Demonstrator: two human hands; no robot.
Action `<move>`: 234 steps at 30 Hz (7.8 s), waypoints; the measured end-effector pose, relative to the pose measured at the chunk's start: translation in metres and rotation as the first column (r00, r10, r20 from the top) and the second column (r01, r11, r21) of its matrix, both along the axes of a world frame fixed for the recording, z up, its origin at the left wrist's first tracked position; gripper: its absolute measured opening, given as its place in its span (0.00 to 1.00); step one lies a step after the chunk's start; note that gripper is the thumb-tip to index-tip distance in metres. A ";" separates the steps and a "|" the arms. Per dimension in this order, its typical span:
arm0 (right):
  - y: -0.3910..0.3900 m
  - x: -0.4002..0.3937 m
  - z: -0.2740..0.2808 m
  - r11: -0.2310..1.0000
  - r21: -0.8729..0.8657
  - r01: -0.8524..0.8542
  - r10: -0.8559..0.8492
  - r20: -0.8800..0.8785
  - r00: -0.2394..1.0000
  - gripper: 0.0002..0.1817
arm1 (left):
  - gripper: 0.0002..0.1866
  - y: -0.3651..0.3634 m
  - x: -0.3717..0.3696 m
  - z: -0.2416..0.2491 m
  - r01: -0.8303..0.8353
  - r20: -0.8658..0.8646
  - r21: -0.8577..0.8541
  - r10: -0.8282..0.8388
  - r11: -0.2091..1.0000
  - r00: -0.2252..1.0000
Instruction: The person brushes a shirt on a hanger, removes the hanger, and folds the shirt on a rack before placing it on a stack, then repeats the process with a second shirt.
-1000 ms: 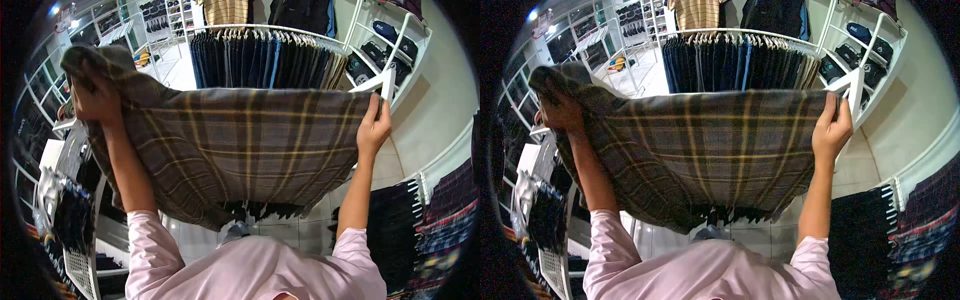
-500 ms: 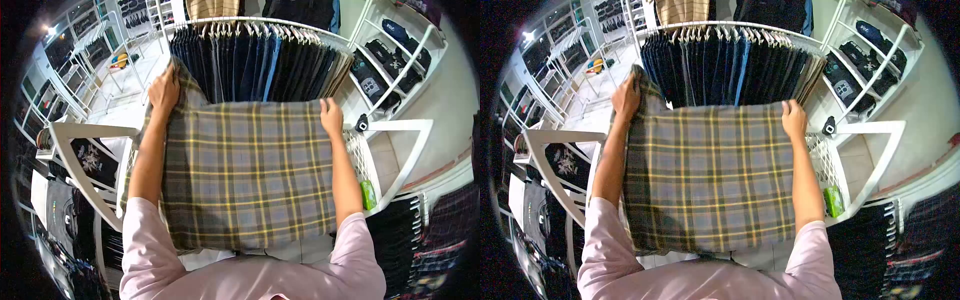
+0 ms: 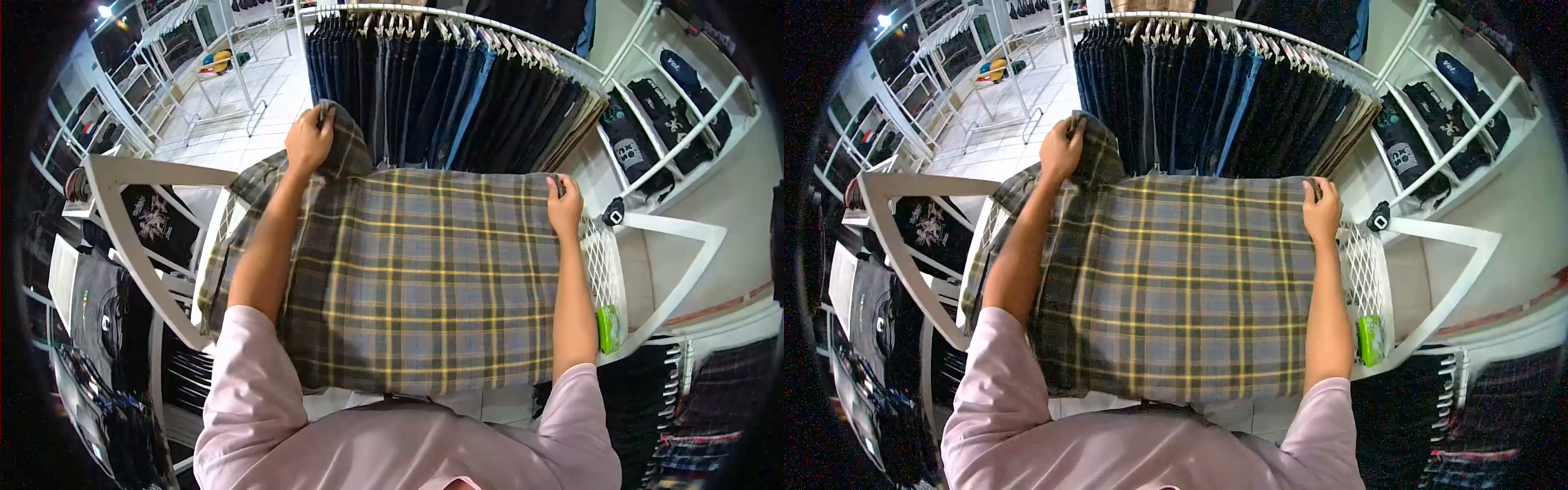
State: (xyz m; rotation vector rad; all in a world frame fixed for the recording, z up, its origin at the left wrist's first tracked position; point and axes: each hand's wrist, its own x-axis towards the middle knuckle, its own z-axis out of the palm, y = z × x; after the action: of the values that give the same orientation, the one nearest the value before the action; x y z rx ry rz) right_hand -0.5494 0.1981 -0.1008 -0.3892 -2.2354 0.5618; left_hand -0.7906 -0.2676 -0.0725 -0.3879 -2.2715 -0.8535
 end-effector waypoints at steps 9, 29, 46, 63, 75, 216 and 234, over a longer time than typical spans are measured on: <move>-0.009 0.100 0.041 0.974 0.214 0.074 -0.104 0.130 0.986 0.08 | 0.17 -0.069 0.139 0.072 0.355 0.087 0.476 -0.444 0.805 0.892; -0.127 0.183 0.004 0.951 0.306 -0.037 -0.050 0.269 0.962 0.19 | 0.24 -0.145 0.318 -0.048 0.157 0.320 0.362 -0.281 0.919 0.905; -0.420 -0.124 0.007 0.901 -0.239 -0.361 0.433 0.517 0.739 0.33 | 0.32 -0.147 0.333 -0.036 0.108 0.221 0.195 -0.151 0.975 0.963; -0.364 0.148 0.053 0.829 -0.345 -0.440 0.367 -0.258 0.894 0.18 | 0.17 -0.152 0.338 -0.021 0.248 0.231 0.309 -0.325 0.918 0.917; -0.252 0.037 0.006 0.933 -0.063 -0.354 0.347 0.421 0.838 0.35 | 0.17 -0.139 0.338 -0.028 0.225 0.254 0.083 -0.239 0.971 0.937; -0.261 0.276 -0.076 0.949 0.289 0.127 -0.106 -0.088 0.990 0.22 | 0.07 -0.206 0.394 -0.063 -0.339 -0.118 -0.120 0.325 0.933 0.938; -0.287 0.329 -0.079 0.911 0.354 -0.212 0.234 -0.019 0.972 0.20 | 0.33 -0.173 0.476 -0.168 -0.166 0.439 0.703 -0.239 0.692 0.866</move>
State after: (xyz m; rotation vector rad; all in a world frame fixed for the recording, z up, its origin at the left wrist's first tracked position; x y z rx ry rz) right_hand -0.2201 -0.0888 -0.1794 0.0680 -2.2769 0.2751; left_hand -0.3144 -0.4403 -0.2404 0.1940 -2.1117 -1.9705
